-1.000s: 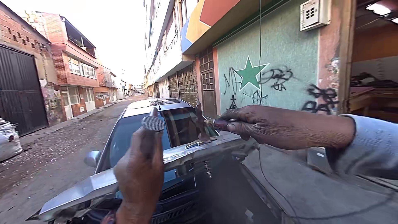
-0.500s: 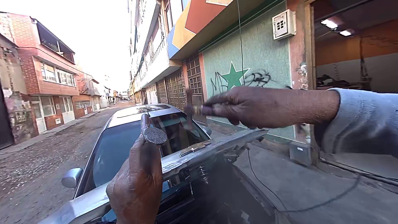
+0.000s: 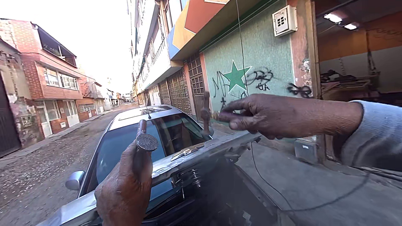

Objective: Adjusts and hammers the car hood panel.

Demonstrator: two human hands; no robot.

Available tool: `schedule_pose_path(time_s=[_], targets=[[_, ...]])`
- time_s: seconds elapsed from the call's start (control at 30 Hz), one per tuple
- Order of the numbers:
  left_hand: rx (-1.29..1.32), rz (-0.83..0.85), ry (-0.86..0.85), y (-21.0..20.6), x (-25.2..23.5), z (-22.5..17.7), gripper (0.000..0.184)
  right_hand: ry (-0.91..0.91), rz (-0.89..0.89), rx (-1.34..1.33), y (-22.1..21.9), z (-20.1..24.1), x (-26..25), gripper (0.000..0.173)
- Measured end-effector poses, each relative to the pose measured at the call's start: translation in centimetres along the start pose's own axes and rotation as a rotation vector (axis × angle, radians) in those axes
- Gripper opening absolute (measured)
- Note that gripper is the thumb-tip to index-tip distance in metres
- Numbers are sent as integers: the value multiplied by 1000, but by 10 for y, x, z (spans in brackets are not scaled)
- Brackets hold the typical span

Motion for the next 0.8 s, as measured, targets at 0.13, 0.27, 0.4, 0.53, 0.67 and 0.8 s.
schedule_pose_path(time_s=[0.13, 0.27, 0.4, 0.53, 0.67, 0.8], targets=[[-29, 80, -19, -6, -3, -10, 38, 9, 96, 96, -13, -23, 15, 34], [-82, 123, -26, -15, -4, -29, 39, 150, -48, 127, 0, -26, 9, 36], [-139, 126, -1, -27, -2, -44, 41, 269, -115, 84, 19, -17, -6, 36], [-161, 157, 55, -39, 0, -60, 39, 268, 0, 160, 10, -21, -11, 36], [-194, 149, 70, -44, 2, -62, 39, 247, 164, 239, -3, -32, -16, 35], [-201, 110, 87, -45, 1, -62, 37, 232, -51, 87, 22, -29, -20, 38]])
Point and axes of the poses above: each hand's wrist, its own x-axis away from the middle knuckle, its own y-axis out of the back of the hand, z = x × y, the point moved 3 cm from there along -x, towards the middle knuckle, and after that the axes turned 4 degrees about y, right-handed, at the moved point
